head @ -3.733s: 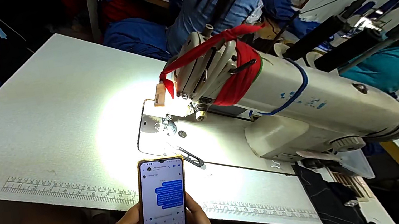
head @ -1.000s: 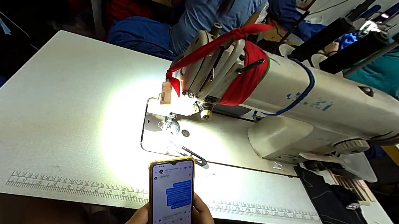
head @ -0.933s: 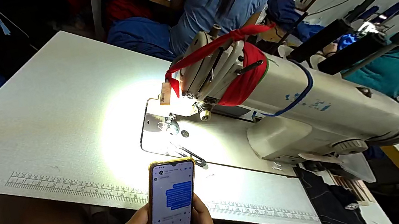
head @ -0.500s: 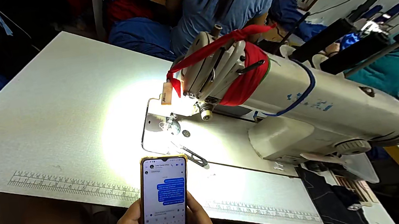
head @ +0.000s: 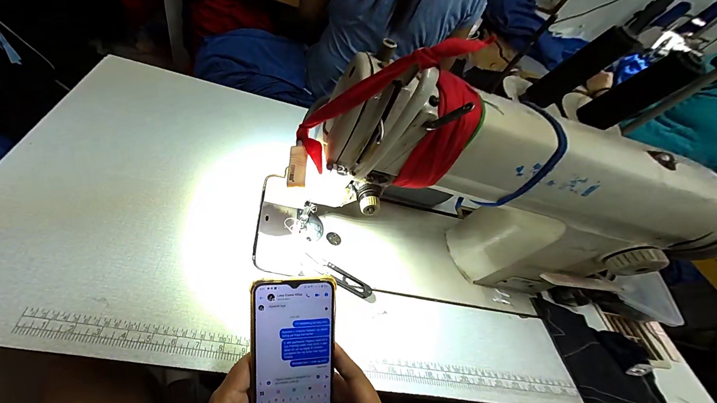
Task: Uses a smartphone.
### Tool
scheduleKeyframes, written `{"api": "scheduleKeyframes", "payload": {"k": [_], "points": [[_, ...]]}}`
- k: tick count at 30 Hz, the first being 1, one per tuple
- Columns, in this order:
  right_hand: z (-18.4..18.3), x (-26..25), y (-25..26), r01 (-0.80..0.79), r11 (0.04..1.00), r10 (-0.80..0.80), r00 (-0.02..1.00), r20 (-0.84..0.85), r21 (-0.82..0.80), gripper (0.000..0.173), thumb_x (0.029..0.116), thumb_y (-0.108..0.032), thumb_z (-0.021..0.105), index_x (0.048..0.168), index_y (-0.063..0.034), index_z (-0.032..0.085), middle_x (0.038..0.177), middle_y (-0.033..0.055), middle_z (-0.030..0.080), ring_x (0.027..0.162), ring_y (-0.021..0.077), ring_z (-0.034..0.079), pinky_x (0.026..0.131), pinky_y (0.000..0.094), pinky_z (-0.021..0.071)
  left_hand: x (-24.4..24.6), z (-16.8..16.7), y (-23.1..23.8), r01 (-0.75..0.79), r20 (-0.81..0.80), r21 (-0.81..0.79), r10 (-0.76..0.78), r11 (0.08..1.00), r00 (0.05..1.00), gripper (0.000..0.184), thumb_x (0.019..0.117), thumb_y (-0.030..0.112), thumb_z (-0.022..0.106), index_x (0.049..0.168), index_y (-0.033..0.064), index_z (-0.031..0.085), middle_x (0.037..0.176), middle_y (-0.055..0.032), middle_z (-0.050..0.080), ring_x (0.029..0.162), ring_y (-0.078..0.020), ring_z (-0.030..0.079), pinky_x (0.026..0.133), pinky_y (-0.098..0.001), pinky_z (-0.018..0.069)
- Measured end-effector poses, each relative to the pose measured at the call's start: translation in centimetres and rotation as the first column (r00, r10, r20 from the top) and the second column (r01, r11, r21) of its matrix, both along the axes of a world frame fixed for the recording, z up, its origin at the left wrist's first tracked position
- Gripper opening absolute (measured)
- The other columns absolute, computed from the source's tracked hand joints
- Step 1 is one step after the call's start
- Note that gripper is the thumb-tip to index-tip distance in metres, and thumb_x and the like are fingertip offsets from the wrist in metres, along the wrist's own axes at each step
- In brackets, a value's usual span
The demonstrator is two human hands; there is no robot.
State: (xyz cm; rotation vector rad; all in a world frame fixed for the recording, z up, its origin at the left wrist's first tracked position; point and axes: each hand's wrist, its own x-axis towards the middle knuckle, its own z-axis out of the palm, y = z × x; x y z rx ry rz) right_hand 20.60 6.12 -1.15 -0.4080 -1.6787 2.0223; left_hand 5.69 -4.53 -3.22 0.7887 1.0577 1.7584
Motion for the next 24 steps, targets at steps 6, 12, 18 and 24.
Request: {"api": "scheduleKeyframes", "payload": {"k": [6,12,18,24], "points": [[0.1,-0.5,-0.6,0.111,0.991,-0.114,0.992,0.050,0.069,0.060,0.1006,0.006,0.042,0.152,0.0151,0.012,0.133,0.0151,0.060,0.107,0.0149,0.070,0.078,0.0330,0.0642,-0.1,0.1,0.0,0.033,0.029,0.023,-0.034,0.999,0.999,0.053,0.0938,-0.008,0.058,0.143,0.0055,0.040,0.129,-0.0058,0.067,0.110,-0.0166,0.070,0.083,-0.0307,0.0629],[-0.1,-0.1,-0.1,0.004,0.997,-0.007,0.999,0.041,0.077,0.085,0.0882,0.012,0.056,0.153,0.0164,0.001,0.145,0.0213,0.050,0.123,0.0192,0.063,0.096,0.0374,0.0594,-0.6,-0.2,-0.3,0.094,0.057,0.051,-0.097,0.994,0.994,0.059,0.0883,-0.011,0.053,0.143,0.0082,0.041,0.131,-0.0051,0.066,0.111,-0.0173,0.069,0.083,-0.0328,0.0630],[-0.2,0.0,-0.1,-0.001,0.997,-0.001,1.000,0.025,0.071,0.087,0.0865,0.012,0.056,0.153,0.0161,0.001,0.146,0.0213,0.048,0.124,0.0193,0.062,0.097,0.0378,0.0588,-0.9,-0.2,-0.5,0.142,0.079,0.087,-0.149,0.986,0.986,0.062,0.0869,-0.012,0.052,0.144,0.0085,0.040,0.132,-0.0051,0.065,0.112,-0.0176,0.069,0.084,-0.0338,0.0630],[0.0,0.2,0.0,-0.007,0.999,0.006,1.000,0.026,0.042,0.083,0.0868,0.013,0.051,0.153,0.0157,0.002,0.145,0.0194,0.050,0.123,0.0198,0.063,0.095,0.0395,0.0601,-0.9,-0.4,-0.5,0.162,0.079,0.095,-0.170,0.982,0.982,0.061,0.0874,-0.013,0.052,0.143,0.0087,0.040,0.133,-0.0056,0.065,0.112,-0.0181,0.069,0.082,-0.0341,0.0633]]}}
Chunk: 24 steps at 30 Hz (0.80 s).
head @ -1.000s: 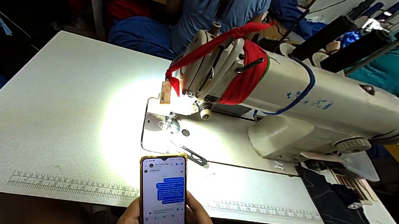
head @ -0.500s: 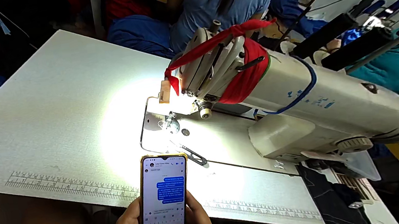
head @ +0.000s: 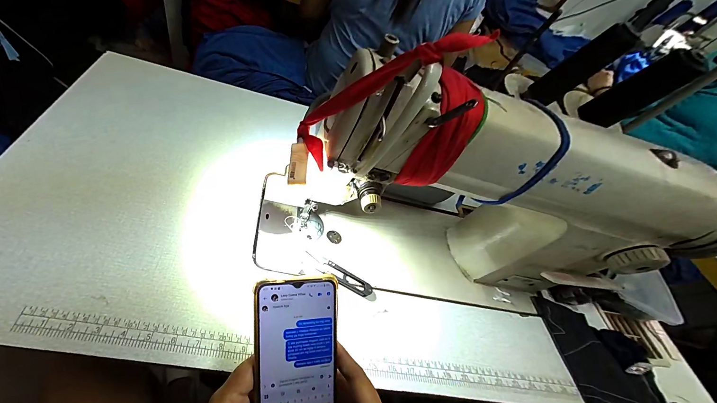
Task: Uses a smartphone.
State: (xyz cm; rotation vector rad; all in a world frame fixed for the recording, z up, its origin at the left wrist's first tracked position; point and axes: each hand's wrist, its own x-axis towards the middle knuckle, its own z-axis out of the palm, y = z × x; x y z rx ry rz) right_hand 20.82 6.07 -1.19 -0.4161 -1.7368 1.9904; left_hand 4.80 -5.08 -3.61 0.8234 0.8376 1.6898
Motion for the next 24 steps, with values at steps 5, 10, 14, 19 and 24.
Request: {"api": "scheduleKeyframes", "payload": {"k": [5,10,14,19,24], "points": [[-0.15,0.08,0.00,-0.011,1.000,0.011,1.000,-0.022,-0.016,0.083,0.0869,0.014,0.050,0.154,0.0139,0.001,0.145,0.0181,0.050,0.122,0.0206,0.063,0.092,0.0406,0.0614,0.01,-0.16,0.00,0.006,-0.005,0.013,-0.006,1.000,1.000,0.062,0.0877,-0.012,0.052,0.144,0.0098,0.040,0.133,-0.0058,0.064,0.113,-0.0183,0.069,0.085,-0.0347,0.0626],[-0.12,0.13,-0.03,-0.005,1.000,0.005,1.000,-0.007,-0.002,0.082,0.0871,0.013,0.049,0.154,0.0146,0.002,0.144,0.0181,0.050,0.121,0.0202,0.064,0.091,0.0398,0.0616,0.09,-0.06,-0.03,-0.002,-0.010,-0.003,0.001,1.000,1.000,0.061,0.0874,-0.013,0.052,0.143,0.0094,0.040,0.132,-0.0058,0.065,0.111,-0.0185,0.070,0.081,-0.0341,0.0635],[-0.02,0.17,-0.06,0.000,1.000,0.000,1.000,0.000,-0.010,0.082,0.0867,0.014,0.048,0.154,0.0145,0.002,0.144,0.0184,0.051,0.120,0.0207,0.065,0.089,0.0402,0.0623,0.08,-0.09,0.01,0.002,-0.011,0.010,-0.002,1.000,1.000,0.061,0.0877,-0.013,0.052,0.143,0.0098,0.041,0.133,-0.0058,0.065,0.112,-0.0185,0.069,0.082,-0.0340,0.0634],[-0.10,0.21,-0.07,-0.002,1.000,0.002,1.000,-0.008,-0.017,0.081,0.0879,0.014,0.048,0.154,0.0146,0.002,0.144,0.0189,0.051,0.121,0.0211,0.064,0.090,0.0410,0.0620,0.11,-0.11,0.01,-0.004,-0.020,0.010,0.004,1.000,1.000,0.062,0.0874,-0.014,0.052,0.144,0.0100,0.040,0.133,-0.0054,0.065,0.111,-0.0178,0.069,0.082,-0.0335,0.0633],[0.08,0.14,-0.06,0.004,1.000,-0.004,1.000,0.011,-0.011,0.080,0.0881,0.013,0.048,0.153,0.0153,0.002,0.143,0.0187,0.051,0.119,0.0197,0.065,0.090,0.0391,0.0618,0.03,-0.22,0.03,0.001,-0.025,0.012,-0.001,1.000,1.000,0.063,0.0871,-0.013,0.053,0.145,0.0099,0.040,0.133,-0.0059,0.065,0.110,-0.0181,0.070,0.082,-0.0337,0.0634]]}}
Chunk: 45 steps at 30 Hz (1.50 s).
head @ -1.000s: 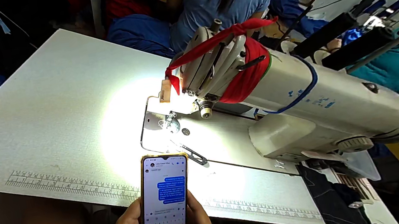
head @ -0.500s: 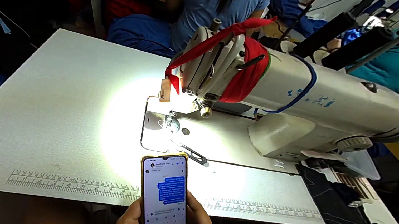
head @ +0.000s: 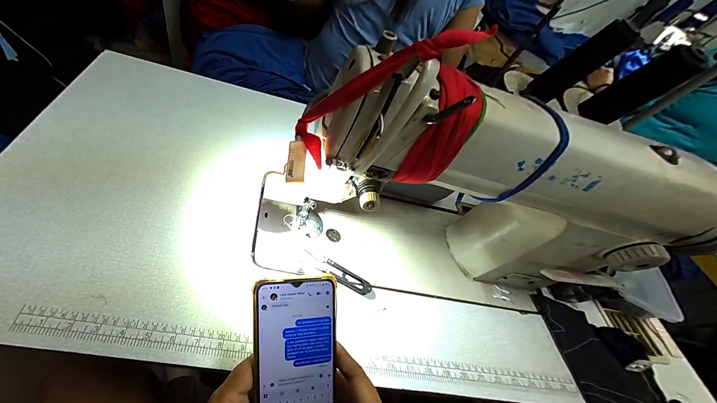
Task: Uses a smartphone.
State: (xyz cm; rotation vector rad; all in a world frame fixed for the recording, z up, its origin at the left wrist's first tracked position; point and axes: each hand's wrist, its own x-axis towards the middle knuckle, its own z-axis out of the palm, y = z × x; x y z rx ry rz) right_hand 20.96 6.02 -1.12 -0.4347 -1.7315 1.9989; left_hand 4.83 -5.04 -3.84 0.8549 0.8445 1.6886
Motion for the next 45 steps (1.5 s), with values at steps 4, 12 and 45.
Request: {"api": "scheduleKeyframes", "payload": {"k": [4,12,45], "points": [[0.1,0.0,0.0,0.005,1.000,-0.005,1.000,0.003,0.002,0.080,0.0874,0.014,0.048,0.153,0.0155,0.002,0.143,0.0190,0.051,0.120,0.0190,0.064,0.091,0.0384,0.0613,0.1,0.1,0.0,-0.013,-0.003,-0.022,0.013,1.000,1.000,0.062,0.0881,-0.012,0.055,0.144,0.0093,0.040,0.131,-0.0065,0.066,0.108,-0.0186,0.070,0.078,-0.0328,0.0640],[0.2,-0.1,0.0,0.000,1.000,0.000,1.000,0.005,0.020,0.081,0.0866,0.013,0.048,0.153,0.0154,0.002,0.143,0.0188,0.051,0.119,0.0188,0.064,0.090,0.0377,0.0613,0.3,0.7,0.1,-0.070,-0.033,-0.082,0.067,0.994,0.997,0.055,0.0908,-0.011,0.052,0.141,0.0090,0.043,0.128,-0.0052,0.067,0.107,-0.0163,0.071,0.079,-0.0314,0.0638],[-0.6,-0.9,-1.2,0.143,0.988,-0.141,0.989,-0.035,0.059,0.090,0.0861,0.010,0.069,0.153,0.0129,0.009,0.142,0.0180,0.052,0.122,0.0160,0.063,0.097,0.0341,0.0591,1.0,0.5,0.3,-0.088,0.010,-0.010,0.089,0.996,0.996,0.054,0.0933,-0.007,0.059,0.144,0.0049,0.042,0.132,-0.0063,0.065,0.116,-0.0178,0.067,0.095,-0.0353,0.0596]]}}
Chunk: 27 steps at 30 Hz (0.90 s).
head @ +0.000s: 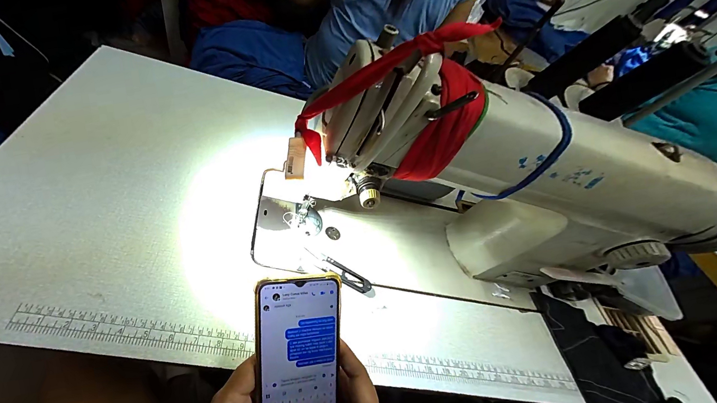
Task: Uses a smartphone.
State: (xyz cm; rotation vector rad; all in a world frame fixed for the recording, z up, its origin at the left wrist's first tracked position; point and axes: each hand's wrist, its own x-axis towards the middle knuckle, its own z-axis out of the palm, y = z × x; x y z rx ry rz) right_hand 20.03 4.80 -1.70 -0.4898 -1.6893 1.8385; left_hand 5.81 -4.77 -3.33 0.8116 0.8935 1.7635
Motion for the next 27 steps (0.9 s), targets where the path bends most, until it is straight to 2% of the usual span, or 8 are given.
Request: {"api": "scheduleKeyframes", "payload": {"k": [4,7,9,12,16,20,23,27], "points": [[0.0,0.2,0.3,-0.050,0.999,0.049,0.999,0.023,0.002,0.096,0.0829,0.010,0.070,0.153,0.0148,0.005,0.146,0.0221,0.047,0.125,0.0176,0.061,0.097,0.0347,0.0592,0.3,0.0,0.1,-0.076,-0.042,-0.064,0.073,0.995,0.996,0.047,0.0965,-0.007,0.054,0.141,0.0024,0.044,0.130,-0.0076,0.067,0.116,-0.0175,0.067,0.099,-0.0347,0.0578],[0.1,0.2,0.4,-0.063,0.998,0.063,0.998,0.028,0.005,0.096,0.0824,0.013,0.069,0.153,0.0151,0.004,0.146,0.0219,0.046,0.123,0.0177,0.062,0.094,0.0340,0.0604,0.1,-0.1,0.0,-0.049,-0.004,-0.049,0.048,0.998,0.999,0.050,0.0947,-0.007,0.056,0.142,0.0048,0.044,0.130,-0.0065,0.066,0.116,-0.0174,0.067,0.097,-0.0346,0.0584],[0.1,0.4,0.6,-0.081,0.997,0.082,0.996,0.019,-0.002,0.090,0.0870,0.010,0.065,0.153,0.0158,0.004,0.145,0.0214,0.048,0.122,0.0184,0.063,0.094,0.0351,0.0608,-0.2,-0.2,-0.1,0.004,0.028,-0.024,-0.004,1.000,1.000,0.053,0.0934,-0.007,0.056,0.143,0.0072,0.043,0.131,-0.0064,0.066,0.115,-0.0179,0.068,0.093,-0.0345,0.0598],[0.3,0.8,1.2,-0.113,0.989,0.112,0.994,-0.016,-0.100,0.071,0.0992,0.000,0.051,0.155,0.0122,0.008,0.141,0.0153,0.054,0.115,0.0178,0.066,0.083,0.0361,0.0631,-0.8,-0.4,-0.3,0.103,0.060,0.012,-0.104,0.995,0.993,0.058,0.0911,-0.007,0.053,0.146,0.0111,0.041,0.133,-0.0072,0.065,0.111,-0.0190,0.069,0.084,-0.0347,0.0626],[0.4,1.1,1.5,-0.103,0.975,0.098,0.995,-0.034,-0.199,0.059,0.1025,0.003,0.036,0.155,0.0097,0.011,0.138,0.0126,0.058,0.111,0.0191,0.069,0.078,0.0382,0.0645,-1.3,-0.7,-0.3,0.168,0.030,0.053,-0.169,0.984,0.985,0.062,0.0901,-0.009,0.051,0.149,0.0087,0.039,0.137,-0.0104,0.062,0.115,-0.0225,0.068,0.089,-0.0391,0.0616],[0.5,1.1,1.5,-0.107,0.984,0.107,0.994,-0.012,-0.144,0.070,0.0954,0.009,0.045,0.155,0.0117,0.008,0.140,0.0137,0.057,0.114,0.0189,0.067,0.082,0.0378,0.0636,-1.1,-0.5,-0.2,0.123,-0.007,0.012,-0.123,0.992,0.992,0.059,0.0916,-0.011,0.049,0.146,0.0091,0.042,0.134,-0.0075,0.064,0.113,-0.0193,0.069,0.087,-0.0361,0.0623],[0.5,1.0,1.5,-0.120,0.990,0.121,0.992,0.016,-0.071,0.085,0.0868,0.013,0.055,0.154,0.0156,0.004,0.145,0.0194,0.051,0.120,0.0195,0.064,0.091,0.0376,0.0613,-0.9,-0.2,-0.2,0.095,-0.014,0.000,-0.095,0.995,0.995,0.060,0.0903,-0.009,0.058,0.145,0.0096,0.040,0.133,-0.0053,0.064,0.113,-0.0177,0.068,0.085,-0.0334,0.0628],[0.7,0.8,1.2,-0.108,0.993,0.110,0.993,0.038,-0.040,0.080,0.0900,0.011,0.054,0.153,0.0158,0.005,0.143,0.0189,0.052,0.118,0.0187,0.065,0.088,0.0366,0.0622,-0.2,0.0,0.0,-0.028,-0.084,-0.070,0.022,0.997,0.996,0.056,0.0914,-0.008,0.060,0.142,0.0066,0.041,0.131,-0.0050,0.066,0.111,-0.0167,0.070,0.083,-0.0314,0.0634]]}}
